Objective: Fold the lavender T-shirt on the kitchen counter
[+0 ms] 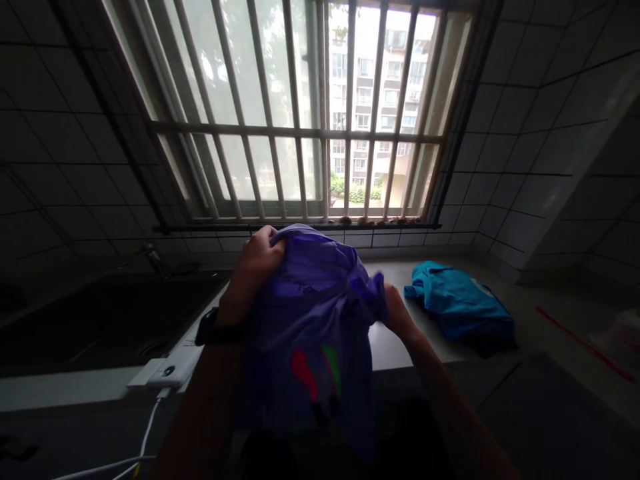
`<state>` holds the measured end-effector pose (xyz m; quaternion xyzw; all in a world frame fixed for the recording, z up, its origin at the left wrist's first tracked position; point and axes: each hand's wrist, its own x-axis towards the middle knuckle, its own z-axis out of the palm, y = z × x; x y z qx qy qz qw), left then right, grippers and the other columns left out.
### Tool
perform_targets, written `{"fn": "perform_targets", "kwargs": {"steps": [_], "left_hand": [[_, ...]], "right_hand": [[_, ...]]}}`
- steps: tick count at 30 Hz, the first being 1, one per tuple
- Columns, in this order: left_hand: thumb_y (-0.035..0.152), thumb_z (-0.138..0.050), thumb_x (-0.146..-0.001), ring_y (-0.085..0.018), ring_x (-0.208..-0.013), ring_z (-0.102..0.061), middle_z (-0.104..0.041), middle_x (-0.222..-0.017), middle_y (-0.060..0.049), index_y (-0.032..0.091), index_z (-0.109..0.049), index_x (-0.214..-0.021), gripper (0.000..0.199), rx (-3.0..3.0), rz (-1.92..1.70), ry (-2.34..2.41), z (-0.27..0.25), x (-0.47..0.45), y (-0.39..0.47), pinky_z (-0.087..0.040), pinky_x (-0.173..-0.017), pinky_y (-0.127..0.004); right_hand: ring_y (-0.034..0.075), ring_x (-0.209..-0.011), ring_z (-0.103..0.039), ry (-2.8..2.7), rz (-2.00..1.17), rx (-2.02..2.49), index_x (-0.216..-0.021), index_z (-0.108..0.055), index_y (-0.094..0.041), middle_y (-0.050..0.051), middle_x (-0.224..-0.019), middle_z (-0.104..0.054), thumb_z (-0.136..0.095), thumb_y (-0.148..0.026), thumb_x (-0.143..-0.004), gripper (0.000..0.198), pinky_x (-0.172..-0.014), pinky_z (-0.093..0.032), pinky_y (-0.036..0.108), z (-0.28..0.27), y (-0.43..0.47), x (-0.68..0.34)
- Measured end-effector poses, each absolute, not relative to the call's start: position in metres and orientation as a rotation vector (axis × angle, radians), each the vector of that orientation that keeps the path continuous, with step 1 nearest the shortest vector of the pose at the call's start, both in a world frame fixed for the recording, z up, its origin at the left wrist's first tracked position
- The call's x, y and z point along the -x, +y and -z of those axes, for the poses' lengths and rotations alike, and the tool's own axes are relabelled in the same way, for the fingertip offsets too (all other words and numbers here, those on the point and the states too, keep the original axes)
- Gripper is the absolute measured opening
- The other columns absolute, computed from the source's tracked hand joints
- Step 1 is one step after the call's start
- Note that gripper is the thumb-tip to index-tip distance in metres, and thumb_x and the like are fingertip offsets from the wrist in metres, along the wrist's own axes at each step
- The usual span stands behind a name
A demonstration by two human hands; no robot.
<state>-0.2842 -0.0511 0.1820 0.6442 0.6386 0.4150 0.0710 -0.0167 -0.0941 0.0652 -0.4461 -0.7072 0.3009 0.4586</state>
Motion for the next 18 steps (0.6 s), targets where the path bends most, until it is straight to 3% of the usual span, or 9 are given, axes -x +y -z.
{"fn": "perform_targets", "kwargs": {"steps": [3,5,8,10,11,13,15,17,18], "left_hand": [[0.035,-0.055,-0.083,-0.023,-0.085,-0.064,-0.068,-0.081,-0.003,0.023,-0.059,-0.087,0.013,-1.933,-1.153,1.898,-0.173,0.275,-0.043,-0.047,-0.076,-0.030],[0.036,-0.053,-0.084,-0.022,-0.082,-0.063,-0.067,-0.079,-0.002,0.023,-0.058,-0.084,0.015,-1.978,-1.104,1.767,-0.167,0.267,-0.043,-0.046,-0.073,-0.030],[0.040,-0.050,-0.084,-0.019,-0.072,-0.059,-0.062,-0.074,-0.001,0.022,-0.056,-0.080,0.020,-2.001,-1.088,1.523,-0.160,0.253,-0.048,-0.044,-0.065,-0.029],[0.044,-0.051,-0.083,-0.017,-0.066,-0.055,-0.059,-0.071,0.001,0.021,-0.057,-0.080,0.024,-2.001,-1.055,1.342,-0.157,0.242,-0.052,-0.042,-0.059,-0.028],[0.046,-0.052,-0.082,-0.016,-0.063,-0.053,-0.057,-0.069,0.001,0.021,-0.057,-0.080,0.026,-2.005,-1.030,1.258,-0.156,0.236,-0.056,-0.041,-0.057,-0.027],[0.049,-0.053,-0.082,-0.015,-0.060,-0.050,-0.055,-0.066,0.002,0.021,-0.057,-0.078,0.029,-2.024,-1.007,1.158,-0.158,0.228,-0.064,-0.040,-0.054,-0.026],[0.050,-0.053,-0.082,-0.015,-0.061,-0.052,-0.057,-0.067,0.001,0.020,-0.059,-0.078,0.030,-2.062,-1.035,1.171,-0.163,0.226,-0.072,-0.041,-0.054,-0.026],[0.049,-0.056,-0.080,-0.017,-0.067,-0.057,-0.063,-0.073,-0.001,0.020,-0.063,-0.081,0.030,-2.122,-1.050,1.269,-0.170,0.233,-0.078,-0.043,-0.057,-0.026],[0.050,-0.060,-0.078,-0.018,-0.071,-0.060,-0.066,-0.076,-0.002,0.020,-0.065,-0.082,0.030,-2.155,-1.012,1.329,-0.173,0.240,-0.078,-0.045,-0.058,-0.026]], "right_hand": [[0.016,-0.064,-0.051,-1.767,-0.412,1.418,-0.065,-0.055,-0.021,0.002,-0.066,-0.059,-0.049,-0.018,-0.086,0.022,-0.064,-0.040,0.029,-0.061,-0.084,0.007],[0.020,-0.078,-0.060,-1.708,-0.253,1.496,-0.073,-0.062,-0.020,0.006,-0.079,-0.066,-0.045,-0.014,-0.083,0.021,-0.075,-0.046,0.031,-0.057,-0.083,0.004],[0.028,-0.122,-0.059,-1.464,-0.016,1.428,-0.116,-0.070,-0.018,0.014,-0.127,-0.066,-0.043,-0.018,-0.089,0.038,-0.104,-0.047,0.041,-0.057,-0.089,0.006],[0.029,-0.135,-0.052,-1.519,-0.090,1.276,-0.145,-0.056,-0.020,0.015,-0.144,-0.058,-0.048,-0.027,-0.094,0.052,-0.110,-0.045,0.045,-0.059,-0.096,0.011],[0.028,-0.134,-0.054,-1.646,-0.217,1.192,-0.150,-0.051,-0.022,0.014,-0.144,-0.059,-0.053,-0.032,-0.095,0.056,-0.108,-0.048,0.043,-0.059,-0.100,0.014],[0.026,-0.117,-0.064,-1.988,-0.545,1.072,-0.143,-0.059,-0.025,0.008,-0.128,-0.069,-0.064,-0.035,-0.090,0.054,-0.094,-0.055,0.037,-0.057,-0.106,0.015],[0.023,-0.090,-0.068,-2.238,-0.766,1.119,-0.112,-0.074,-0.023,0.003,-0.099,-0.075,-0.069,-0.030,-0.083,0.030,-0.077,-0.055,0.030,-0.053,-0.108,0.011],[0.020,-0.072,-0.065,-2.275,-0.769,1.307,-0.081,-0.074,-0.020,0.001,-0.075,-0.071,-0.065,-0.022,-0.078,0.010,-0.067,-0.050,0.028,-0.050,-0.104,-0.001],[0.020,-0.069,-0.065,-2.206,-0.710,1.391,-0.074,-0.072,-0.019,0.001,-0.071,-0.070,-0.061,-0.019,-0.076,0.011,-0.065,-0.048,0.027,-0.050,-0.101,-0.009]]}}
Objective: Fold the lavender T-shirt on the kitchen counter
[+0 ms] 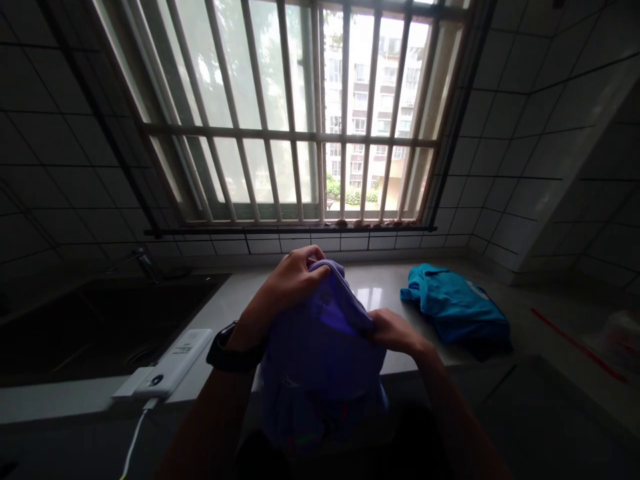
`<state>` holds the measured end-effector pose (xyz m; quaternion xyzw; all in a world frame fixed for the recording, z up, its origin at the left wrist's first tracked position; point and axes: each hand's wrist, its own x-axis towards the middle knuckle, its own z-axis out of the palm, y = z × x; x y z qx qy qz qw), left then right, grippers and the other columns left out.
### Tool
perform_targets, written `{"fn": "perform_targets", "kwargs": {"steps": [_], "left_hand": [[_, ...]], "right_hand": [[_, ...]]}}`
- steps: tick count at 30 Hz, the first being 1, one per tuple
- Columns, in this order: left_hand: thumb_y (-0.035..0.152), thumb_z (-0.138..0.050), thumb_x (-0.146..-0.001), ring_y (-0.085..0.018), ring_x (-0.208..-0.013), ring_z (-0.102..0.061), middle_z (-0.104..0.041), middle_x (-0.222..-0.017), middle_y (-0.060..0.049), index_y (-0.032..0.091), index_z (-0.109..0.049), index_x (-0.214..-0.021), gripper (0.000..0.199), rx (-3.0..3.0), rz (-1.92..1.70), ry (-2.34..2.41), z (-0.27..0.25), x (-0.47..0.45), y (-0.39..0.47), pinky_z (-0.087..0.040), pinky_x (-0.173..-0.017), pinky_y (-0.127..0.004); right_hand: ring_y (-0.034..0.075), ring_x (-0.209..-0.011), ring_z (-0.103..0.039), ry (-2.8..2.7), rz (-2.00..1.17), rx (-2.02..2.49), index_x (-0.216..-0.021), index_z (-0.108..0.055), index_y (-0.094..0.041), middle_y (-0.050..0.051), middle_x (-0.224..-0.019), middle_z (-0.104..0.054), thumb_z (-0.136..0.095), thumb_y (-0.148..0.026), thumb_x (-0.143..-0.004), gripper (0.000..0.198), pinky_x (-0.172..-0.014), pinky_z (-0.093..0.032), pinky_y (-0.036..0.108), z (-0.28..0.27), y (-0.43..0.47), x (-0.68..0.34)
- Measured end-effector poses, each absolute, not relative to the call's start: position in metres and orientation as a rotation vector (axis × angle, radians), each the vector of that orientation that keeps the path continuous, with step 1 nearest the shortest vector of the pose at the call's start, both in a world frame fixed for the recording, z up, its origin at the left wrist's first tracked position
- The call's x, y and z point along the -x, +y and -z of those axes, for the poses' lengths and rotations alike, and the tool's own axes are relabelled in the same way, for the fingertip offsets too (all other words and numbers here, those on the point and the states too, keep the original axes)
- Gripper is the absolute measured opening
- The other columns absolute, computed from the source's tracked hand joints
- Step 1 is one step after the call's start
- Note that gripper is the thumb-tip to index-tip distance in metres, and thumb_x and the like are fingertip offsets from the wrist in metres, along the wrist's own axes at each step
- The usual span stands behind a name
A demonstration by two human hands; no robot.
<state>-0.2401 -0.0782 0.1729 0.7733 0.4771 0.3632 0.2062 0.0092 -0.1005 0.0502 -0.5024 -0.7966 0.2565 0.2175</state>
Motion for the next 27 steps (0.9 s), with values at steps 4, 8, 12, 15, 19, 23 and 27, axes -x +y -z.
{"fn": "perform_targets", "kwargs": {"steps": [4,8,12,15,19,23,27], "left_hand": [[0.052,-0.078,-0.061,-0.023,-0.076,-0.066,-0.072,-0.079,-0.004,0.021,-0.071,-0.075,0.035,-2.196,-0.341,1.383,-0.172,0.275,-0.070,-0.049,-0.060,-0.027],[0.048,-0.079,-0.056,-0.022,-0.067,-0.063,-0.067,-0.066,-0.002,0.021,-0.066,-0.060,0.030,-2.146,0.003,1.384,-0.159,0.295,-0.063,-0.048,-0.057,-0.028],[0.051,-0.065,-0.067,-0.019,-0.062,-0.058,-0.063,-0.063,-0.001,0.021,-0.067,-0.064,0.030,-2.128,-0.488,1.423,-0.156,0.297,-0.062,-0.043,-0.053,-0.026],[0.054,-0.066,-0.066,-0.017,-0.061,-0.056,-0.060,-0.060,-0.001,0.020,-0.067,-0.065,0.034,-2.046,-0.941,1.637,-0.159,0.301,-0.062,-0.036,-0.048,-0.023],[0.060,-0.069,-0.070,-0.017,-0.061,-0.055,-0.060,-0.061,-0.001,0.020,-0.066,-0.068,0.040,-1.941,-1.135,1.594,-0.160,0.311,-0.061,-0.037,-0.050,-0.024],[0.048,-0.071,-0.072,-0.020,-0.070,-0.064,-0.067,-0.068,-0.002,0.020,-0.068,-0.073,0.028,-1.882,-1.367,1.857,-0.148,0.316,-0.039,-0.042,-0.060,-0.027],[0.041,-0.064,-0.080,-0.026,-0.088,-0.072,-0.076,-0.081,-0.008,0.020,-0.072,-0.078,0.022,-1.986,-1.287,2.030,-0.118,0.305,0.002,-0.046,-0.075,-0.030]], "right_hand": [[0.024,-0.088,-0.072,-1.625,-0.505,1.435,-0.087,-0.078,-0.018,0.007,-0.090,-0.079,-0.054,-0.021,-0.071,0.029,-0.075,-0.053,0.028,-0.066,-0.091,-0.043],[0.023,-0.080,-0.072,-1.496,-0.802,1.369,-0.100,-0.080,-0.017,0.008,-0.092,-0.080,-0.069,-0.034,-0.072,0.035,-0.067,-0.055,0.029,-0.093,-0.099,-0.061],[0.023,-0.079,-0.071,-1.484,-0.828,1.279,-0.098,-0.079,-0.017,0.007,-0.090,-0.079,-0.078,-0.052,-0.072,0.043,-0.066,-0.055,0.028,-0.111,-0.105,-0.063],[0.023,-0.082,-0.071,-1.421,-0.676,1.336,-0.095,-0.078,-0.018,0.007,-0.090,-0.078,-0.080,-0.056,-0.070,0.046,-0.067,-0.055,0.029,-0.116,-0.107,-0.064],[0.026,-0.085,-0.072,-1.620,-0.993,1.177,-0.105,-0.079,-0.020,0.007,-0.095,-0.078,-0.086,-0.057,-0.065,0.055,-0.068,-0.056,0.031,-0.112,-0.116,-0.075],[0.022,-0.081,-0.068,-1.547,-0.823,1.290,-0.115,-0.078,-0.019,0.003,-0.085,-0.074,-0.080,-0.040,-0.071,0.049,-0.072,-0.054,0.030,-0.093,-0.092,-0.089],[0.017,-0.065,-0.059,-1.338,-0.271,1.628,-0.109,-0.079,-0.012,-0.002,-0.063,-0.058,-0.056,-0.021,-0.080,0.038,-0.069,-0.049,0.029,-0.061,-0.044,-0.080]]}}
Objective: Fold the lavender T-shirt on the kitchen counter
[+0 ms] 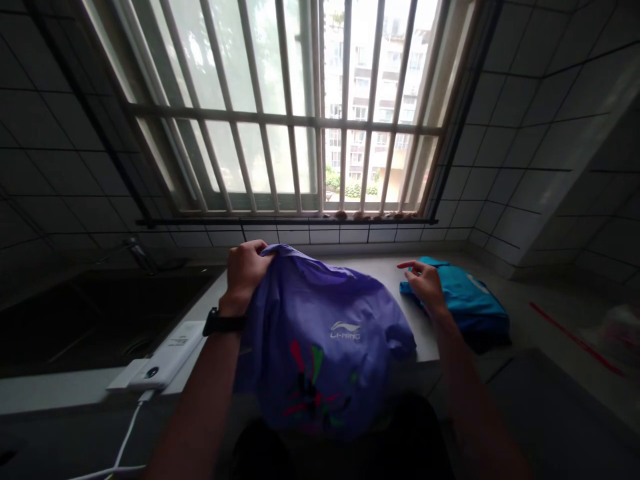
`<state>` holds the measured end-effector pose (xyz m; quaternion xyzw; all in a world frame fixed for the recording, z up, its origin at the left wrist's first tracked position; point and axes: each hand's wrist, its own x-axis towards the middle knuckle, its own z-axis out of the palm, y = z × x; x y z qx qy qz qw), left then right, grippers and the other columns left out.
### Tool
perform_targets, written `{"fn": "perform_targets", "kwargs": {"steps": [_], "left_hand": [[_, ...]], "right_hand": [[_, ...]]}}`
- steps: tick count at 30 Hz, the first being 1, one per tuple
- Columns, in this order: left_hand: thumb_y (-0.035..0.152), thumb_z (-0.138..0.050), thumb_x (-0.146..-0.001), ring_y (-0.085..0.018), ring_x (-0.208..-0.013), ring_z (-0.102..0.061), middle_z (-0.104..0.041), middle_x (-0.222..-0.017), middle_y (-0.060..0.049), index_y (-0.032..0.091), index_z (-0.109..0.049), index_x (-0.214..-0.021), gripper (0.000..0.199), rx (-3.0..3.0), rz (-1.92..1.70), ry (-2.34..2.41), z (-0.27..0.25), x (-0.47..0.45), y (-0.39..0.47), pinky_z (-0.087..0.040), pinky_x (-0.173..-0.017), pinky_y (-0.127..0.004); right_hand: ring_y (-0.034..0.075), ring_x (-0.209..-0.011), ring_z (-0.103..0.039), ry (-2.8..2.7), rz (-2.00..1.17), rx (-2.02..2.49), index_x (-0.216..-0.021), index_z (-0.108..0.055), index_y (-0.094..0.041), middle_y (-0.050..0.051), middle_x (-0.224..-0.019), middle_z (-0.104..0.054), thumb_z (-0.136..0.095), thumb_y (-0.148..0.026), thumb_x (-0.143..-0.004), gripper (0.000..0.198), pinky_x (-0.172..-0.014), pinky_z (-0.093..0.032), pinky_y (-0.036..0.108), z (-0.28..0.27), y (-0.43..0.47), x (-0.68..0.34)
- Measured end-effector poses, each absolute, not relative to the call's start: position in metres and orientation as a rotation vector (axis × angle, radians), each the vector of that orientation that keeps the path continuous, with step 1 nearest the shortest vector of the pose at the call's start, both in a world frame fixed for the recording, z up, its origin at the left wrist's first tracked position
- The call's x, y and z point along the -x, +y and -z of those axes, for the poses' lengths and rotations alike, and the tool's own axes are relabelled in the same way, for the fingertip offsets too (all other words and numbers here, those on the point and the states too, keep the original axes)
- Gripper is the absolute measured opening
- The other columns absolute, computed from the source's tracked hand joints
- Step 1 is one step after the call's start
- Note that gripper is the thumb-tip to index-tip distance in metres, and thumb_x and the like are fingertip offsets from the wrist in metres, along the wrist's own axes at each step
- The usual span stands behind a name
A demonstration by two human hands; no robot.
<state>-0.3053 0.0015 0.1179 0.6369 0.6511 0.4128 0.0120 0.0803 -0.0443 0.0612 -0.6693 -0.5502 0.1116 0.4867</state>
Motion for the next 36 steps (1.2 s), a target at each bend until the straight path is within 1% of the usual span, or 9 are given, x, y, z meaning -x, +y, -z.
{"fn": "perform_targets", "kwargs": {"steps": [2,5,8,10,13,18,25,31,36], "left_hand": [[0.039,-0.060,-0.084,-0.029,-0.097,-0.074,-0.080,-0.091,-0.012,0.021,-0.074,-0.082,0.023,-2.062,-1.133,2.059,-0.099,0.295,0.018,-0.048,-0.080,-0.031],[0.037,-0.057,-0.086,-0.032,-0.106,-0.073,-0.081,-0.104,-0.015,0.022,-0.077,-0.089,0.025,-2.151,-0.881,2.047,-0.073,0.279,0.032,-0.049,-0.083,-0.031],[0.043,-0.060,-0.086,-0.033,-0.107,-0.073,-0.081,-0.109,-0.016,0.021,-0.078,-0.100,0.032,-2.170,-0.702,2.017,-0.055,0.274,0.035,-0.049,-0.079,-0.032],[0.050,-0.066,-0.082,-0.034,-0.106,-0.073,-0.081,-0.108,-0.016,0.021,-0.078,-0.101,0.037,-2.156,-0.588,2.043,-0.048,0.283,0.037,-0.050,-0.077,-0.032],[0.047,-0.071,-0.077,-0.035,-0.105,-0.073,-0.080,-0.109,-0.016,0.022,-0.078,-0.097,0.034,-2.134,-0.457,2.123,-0.046,0.309,0.042,-0.050,-0.077,-0.032],[0.037,-0.062,-0.084,-0.034,-0.102,-0.073,-0.079,-0.107,-0.019,0.020,-0.075,-0.101,0.028,-2.075,-0.647,2.278,-0.050,0.340,0.053,-0.051,-0.080,-0.033],[0.041,-0.055,-0.083,-0.027,-0.095,-0.073,-0.079,-0.094,-0.010,0.022,-0.066,-0.077,0.022,-2.001,-0.556,1.783,-0.019,0.329,0.064,-0.053,-0.079,-0.029],[0.057,-0.075,-0.067,-0.029,-0.090,-0.071,-0.075,-0.094,-0.009,0.020,-0.064,-0.098,0.050,-1.906,-0.488,1.690,-0.018,0.354,0.063,-0.053,-0.071,-0.031],[0.034,-0.072,-0.075,-0.034,-0.113,-0.067,-0.068,-0.120,-0.017,0.016,-0.058,-0.126,0.056,-2.029,-0.669,1.987,-0.022,0.353,0.064,-0.054,-0.096,-0.039]], "right_hand": [[0.019,-0.072,-0.063,-1.375,-0.136,1.741,-0.112,-0.078,-0.012,0.001,-0.070,-0.064,-0.050,-0.016,-0.083,0.040,-0.077,-0.050,0.029,-0.042,-0.028,-0.061],[0.022,-0.099,-0.070,-1.683,-0.236,1.820,-0.127,-0.072,-0.012,0.012,-0.106,-0.075,-0.058,-0.021,-0.090,0.041,-0.091,-0.051,0.029,-0.008,-0.017,-0.019],[0.026,-0.122,-0.066,-1.894,-0.336,1.975,-0.142,-0.062,-0.011,0.020,-0.137,-0.067,-0.071,-0.030,-0.088,0.058,-0.099,-0.050,0.029,0.028,-0.014,0.015],[0.028,-0.123,-0.066,-1.917,-0.411,2.098,-0.140,-0.063,-0.013,0.019,-0.136,-0.068,-0.071,-0.030,-0.088,0.055,-0.095,-0.051,0.029,0.044,-0.013,0.023],[0.025,-0.113,-0.071,-1.910,-0.520,2.122,-0.120,-0.073,-0.018,0.012,-0.121,-0.076,-0.062,-0.022,-0.091,0.031,-0.085,-0.051,0.026,0.049,-0.008,0.012],[0.022,-0.100,-0.074,-1.593,-0.287,2.181,-0.119,-0.073,-0.020,0.012,-0.111,-0.078,-0.053,-0.023,-0.097,0.029,-0.074,-0.049,0.024,0.033,0.001,-0.027],[0.027,-0.116,-0.071,-1.461,-0.077,2.284,-0.117,-0.075,-0.015,0.018,-0.118,-0.076,-0.054,-0.026,-0.101,0.028,-0.094,-0.051,0.030,0.031,-0.004,-0.055],[0.028,-0.113,-0.074,-1.479,-0.325,2.415,-0.122,-0.076,-0.015,0.017,-0.119,-0.077,-0.052,-0.027,-0.101,0.033,-0.090,-0.053,0.030,0.027,-0.007,-0.084],[0.033,-0.119,-0.070,-1.478,-0.259,2.392,-0.128,-0.072,-0.007,0.025,-0.128,-0.072,-0.045,-0.012,-0.098,0.040,-0.096,-0.053,0.037,0.025,-0.010,-0.080]]}}
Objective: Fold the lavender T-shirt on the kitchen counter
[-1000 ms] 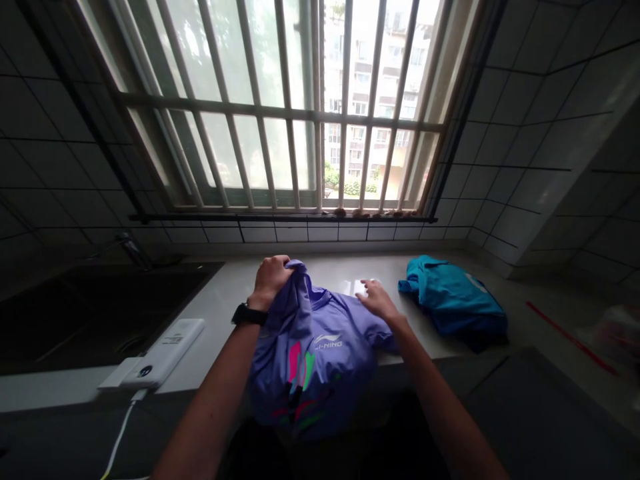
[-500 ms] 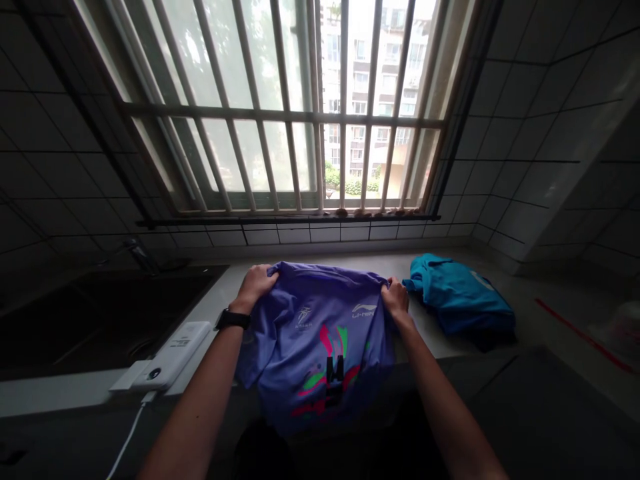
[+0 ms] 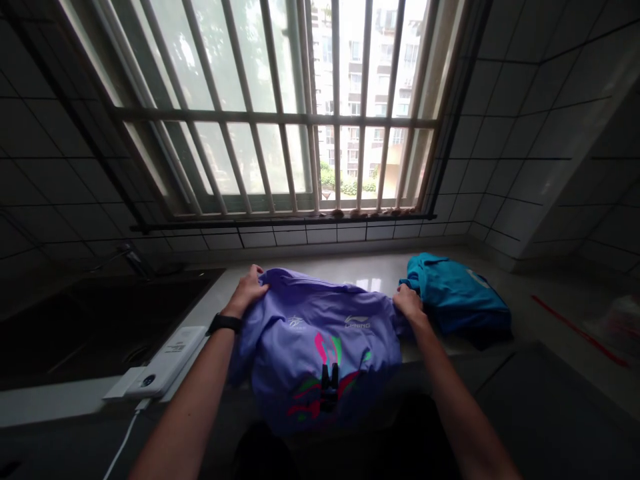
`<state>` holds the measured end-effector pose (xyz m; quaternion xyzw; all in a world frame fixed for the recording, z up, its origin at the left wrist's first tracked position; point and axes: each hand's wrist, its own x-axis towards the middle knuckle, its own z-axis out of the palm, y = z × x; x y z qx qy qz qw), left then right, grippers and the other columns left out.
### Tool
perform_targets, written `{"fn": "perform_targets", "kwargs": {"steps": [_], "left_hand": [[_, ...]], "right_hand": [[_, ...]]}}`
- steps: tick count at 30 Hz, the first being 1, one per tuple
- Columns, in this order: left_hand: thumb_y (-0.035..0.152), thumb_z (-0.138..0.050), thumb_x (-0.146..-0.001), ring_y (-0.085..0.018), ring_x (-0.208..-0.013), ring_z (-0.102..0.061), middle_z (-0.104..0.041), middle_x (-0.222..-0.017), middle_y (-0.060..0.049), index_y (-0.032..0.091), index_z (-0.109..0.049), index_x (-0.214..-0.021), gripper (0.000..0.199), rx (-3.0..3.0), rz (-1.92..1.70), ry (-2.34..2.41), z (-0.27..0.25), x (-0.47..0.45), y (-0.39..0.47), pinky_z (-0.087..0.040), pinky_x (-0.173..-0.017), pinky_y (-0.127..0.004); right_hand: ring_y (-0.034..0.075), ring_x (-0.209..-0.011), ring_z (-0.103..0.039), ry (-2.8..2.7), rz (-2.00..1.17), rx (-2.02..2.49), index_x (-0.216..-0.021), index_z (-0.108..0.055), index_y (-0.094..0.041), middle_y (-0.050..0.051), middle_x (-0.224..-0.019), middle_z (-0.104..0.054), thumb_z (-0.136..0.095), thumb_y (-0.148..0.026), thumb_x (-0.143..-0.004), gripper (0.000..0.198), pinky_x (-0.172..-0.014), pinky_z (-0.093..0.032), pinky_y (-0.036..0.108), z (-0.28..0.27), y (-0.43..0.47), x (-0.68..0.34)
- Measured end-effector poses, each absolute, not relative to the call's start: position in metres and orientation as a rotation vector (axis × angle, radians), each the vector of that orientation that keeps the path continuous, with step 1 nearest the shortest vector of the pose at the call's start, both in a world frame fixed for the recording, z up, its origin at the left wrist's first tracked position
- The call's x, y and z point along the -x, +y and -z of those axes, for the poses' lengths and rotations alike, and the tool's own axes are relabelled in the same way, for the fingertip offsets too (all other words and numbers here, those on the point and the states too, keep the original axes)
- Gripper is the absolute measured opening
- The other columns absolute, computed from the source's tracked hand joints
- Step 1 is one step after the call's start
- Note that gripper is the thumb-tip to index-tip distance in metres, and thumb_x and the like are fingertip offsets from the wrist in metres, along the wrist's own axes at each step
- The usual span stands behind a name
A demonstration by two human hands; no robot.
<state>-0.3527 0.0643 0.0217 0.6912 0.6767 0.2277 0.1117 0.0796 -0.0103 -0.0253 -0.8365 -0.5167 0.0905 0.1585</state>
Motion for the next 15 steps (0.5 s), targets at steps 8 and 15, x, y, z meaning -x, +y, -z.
{"fn": "perform_targets", "kwargs": {"steps": [8,15], "left_hand": [[0.025,-0.056,-0.092,-0.028,-0.124,-0.067,-0.071,-0.132,-0.015,0.019,-0.070,-0.128,0.039,-2.384,-0.133,1.789,0.022,0.292,0.037,-0.049,-0.109,-0.033],[0.032,-0.048,-0.099,-0.034,-0.151,-0.045,-0.051,-0.161,-0.019,0.016,-0.058,-0.150,0.055,-2.328,0.106,1.680,0.054,0.276,0.020,-0.037,-0.123,-0.047]], "right_hand": [[0.023,-0.141,-0.055,-2.242,-0.331,1.635,-0.139,-0.068,-0.022,0.010,-0.153,-0.061,-0.049,-0.016,-0.100,0.044,-0.119,-0.042,0.040,0.063,-0.021,0.011],[0.028,-0.156,-0.037,-2.179,-0.363,1.991,-0.156,-0.052,-0.022,0.011,-0.168,-0.042,-0.038,-0.025,-0.108,0.050,-0.126,-0.031,0.055,0.074,0.001,0.024]]}}
